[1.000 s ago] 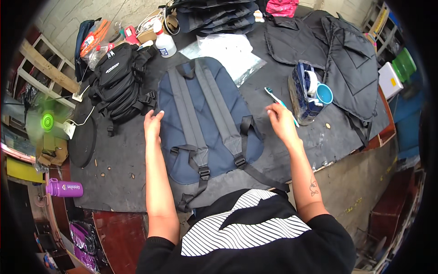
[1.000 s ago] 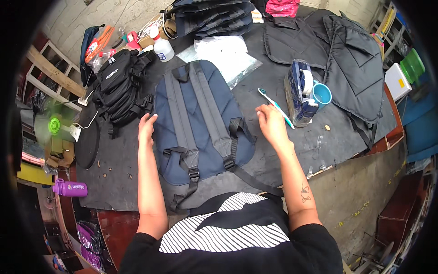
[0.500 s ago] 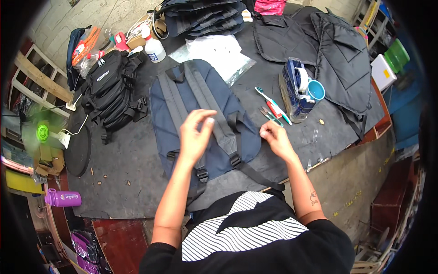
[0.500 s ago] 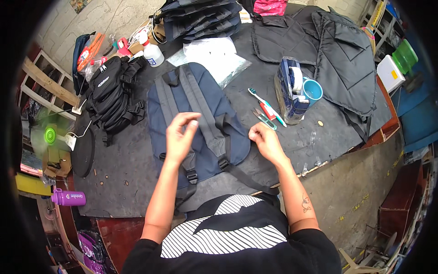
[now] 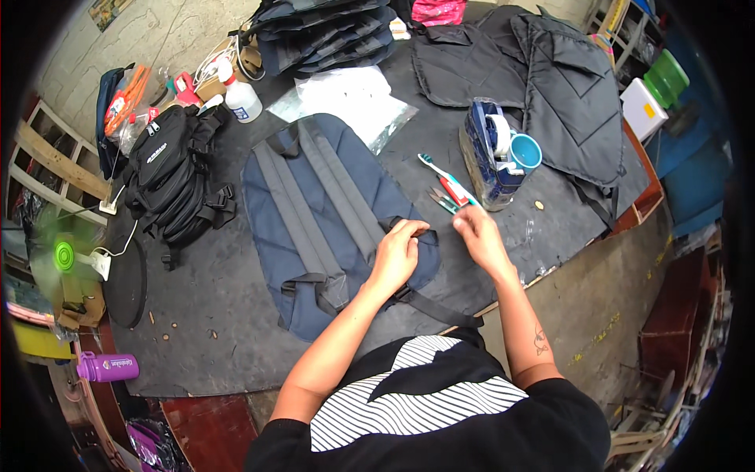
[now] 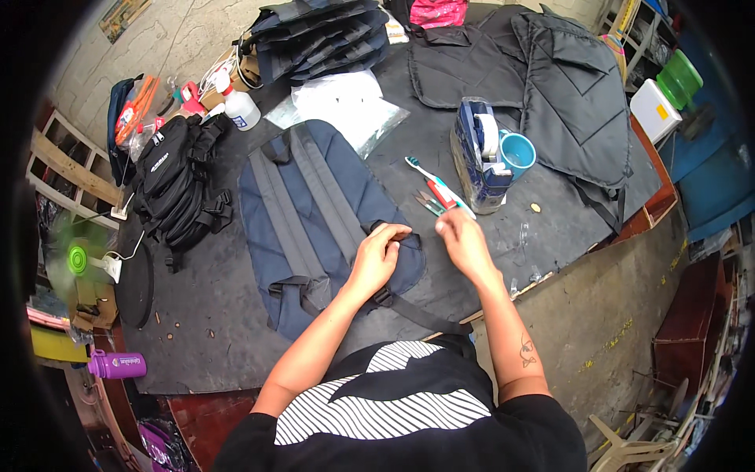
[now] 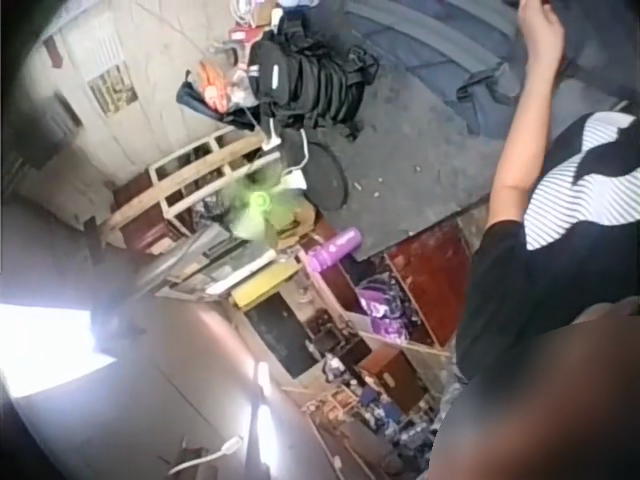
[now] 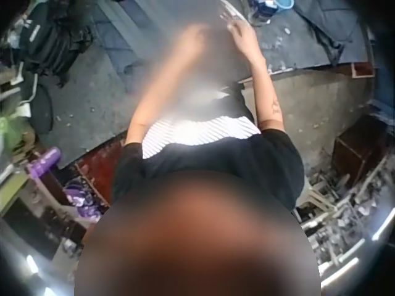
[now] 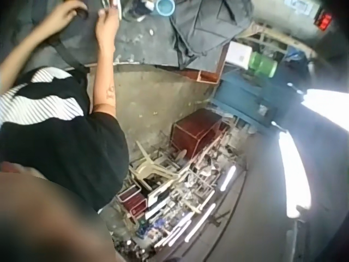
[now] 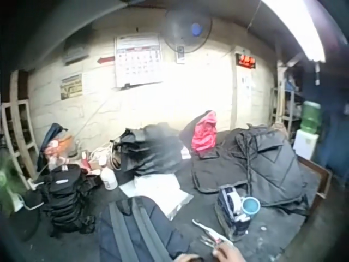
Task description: Inspecting and cleaning backpacks by trimming loose threads with scissors and singeing them with a lighter, then brushing off dust.
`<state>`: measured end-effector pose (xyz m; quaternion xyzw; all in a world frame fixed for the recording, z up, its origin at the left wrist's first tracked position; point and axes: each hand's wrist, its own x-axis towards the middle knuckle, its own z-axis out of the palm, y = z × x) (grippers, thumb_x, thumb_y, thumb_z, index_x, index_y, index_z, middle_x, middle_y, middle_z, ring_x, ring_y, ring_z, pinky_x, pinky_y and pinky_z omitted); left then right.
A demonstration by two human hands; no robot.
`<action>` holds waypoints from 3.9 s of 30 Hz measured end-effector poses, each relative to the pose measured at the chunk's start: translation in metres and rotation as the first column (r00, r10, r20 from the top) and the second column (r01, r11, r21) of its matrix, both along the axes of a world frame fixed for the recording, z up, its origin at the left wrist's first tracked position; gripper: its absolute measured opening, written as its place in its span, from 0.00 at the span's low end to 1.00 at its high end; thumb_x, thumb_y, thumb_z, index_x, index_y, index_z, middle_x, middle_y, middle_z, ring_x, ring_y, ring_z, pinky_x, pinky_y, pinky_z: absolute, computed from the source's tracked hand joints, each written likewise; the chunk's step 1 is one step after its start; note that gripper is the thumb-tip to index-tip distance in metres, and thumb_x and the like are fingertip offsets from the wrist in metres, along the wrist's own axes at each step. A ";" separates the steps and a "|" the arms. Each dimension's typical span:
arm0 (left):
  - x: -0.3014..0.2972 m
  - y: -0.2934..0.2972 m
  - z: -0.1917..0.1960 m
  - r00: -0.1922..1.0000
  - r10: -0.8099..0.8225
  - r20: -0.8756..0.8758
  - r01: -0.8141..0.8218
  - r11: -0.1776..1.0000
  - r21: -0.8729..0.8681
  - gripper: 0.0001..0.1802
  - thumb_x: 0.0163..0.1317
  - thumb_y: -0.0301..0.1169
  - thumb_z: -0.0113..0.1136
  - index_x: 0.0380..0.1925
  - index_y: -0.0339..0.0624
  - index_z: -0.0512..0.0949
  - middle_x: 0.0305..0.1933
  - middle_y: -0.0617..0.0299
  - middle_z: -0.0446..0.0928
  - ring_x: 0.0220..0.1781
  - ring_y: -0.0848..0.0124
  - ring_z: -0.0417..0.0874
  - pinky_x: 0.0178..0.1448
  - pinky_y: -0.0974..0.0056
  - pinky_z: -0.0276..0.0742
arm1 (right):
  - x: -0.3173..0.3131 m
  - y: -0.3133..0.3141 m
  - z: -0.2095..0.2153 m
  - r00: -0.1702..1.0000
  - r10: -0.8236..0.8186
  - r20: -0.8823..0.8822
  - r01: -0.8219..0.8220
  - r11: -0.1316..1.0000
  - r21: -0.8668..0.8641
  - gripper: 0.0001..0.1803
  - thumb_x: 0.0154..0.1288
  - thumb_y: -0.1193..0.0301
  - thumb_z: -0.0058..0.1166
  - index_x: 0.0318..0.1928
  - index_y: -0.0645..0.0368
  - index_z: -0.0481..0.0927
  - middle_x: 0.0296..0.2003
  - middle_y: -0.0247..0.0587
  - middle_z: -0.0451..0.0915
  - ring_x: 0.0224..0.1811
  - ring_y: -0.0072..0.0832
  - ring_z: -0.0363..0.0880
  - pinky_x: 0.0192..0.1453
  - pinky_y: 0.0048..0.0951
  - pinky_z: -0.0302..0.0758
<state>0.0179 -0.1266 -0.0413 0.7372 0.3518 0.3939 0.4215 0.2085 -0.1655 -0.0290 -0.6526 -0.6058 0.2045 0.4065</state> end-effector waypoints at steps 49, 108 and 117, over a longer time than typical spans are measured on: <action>-0.208 0.093 0.003 0.726 0.672 -0.148 -0.625 0.554 -0.550 0.34 0.49 0.32 0.71 0.53 0.27 0.68 0.41 0.54 0.75 0.44 0.67 0.76 0.53 0.65 0.71 | -0.075 0.059 0.041 0.956 0.231 0.182 -0.275 0.921 0.277 0.17 0.51 0.69 0.64 0.42 0.58 0.78 0.41 0.43 0.69 0.48 0.40 0.66 0.54 0.36 0.65; -0.213 -0.012 -0.012 0.410 0.844 -0.345 -0.697 0.534 0.478 0.10 0.53 0.31 0.60 0.36 0.43 0.78 0.45 0.52 0.76 0.50 0.53 0.74 0.56 0.51 0.65 | -0.130 0.446 0.220 0.220 0.180 -0.959 0.021 0.982 0.189 0.26 0.63 0.73 0.55 0.58 0.64 0.60 0.51 0.57 0.69 0.46 0.50 0.76 0.44 0.62 0.77; -0.209 -0.008 -0.003 0.430 0.845 -0.318 -0.668 0.534 0.519 0.09 0.51 0.27 0.61 0.34 0.38 0.79 0.42 0.49 0.78 0.44 0.49 0.78 0.51 0.53 0.73 | 0.002 0.344 0.218 0.953 0.210 0.219 -0.186 0.974 -0.127 0.27 0.51 0.54 0.64 0.39 0.68 0.79 0.33 0.56 0.81 0.42 0.44 0.82 0.42 0.39 0.79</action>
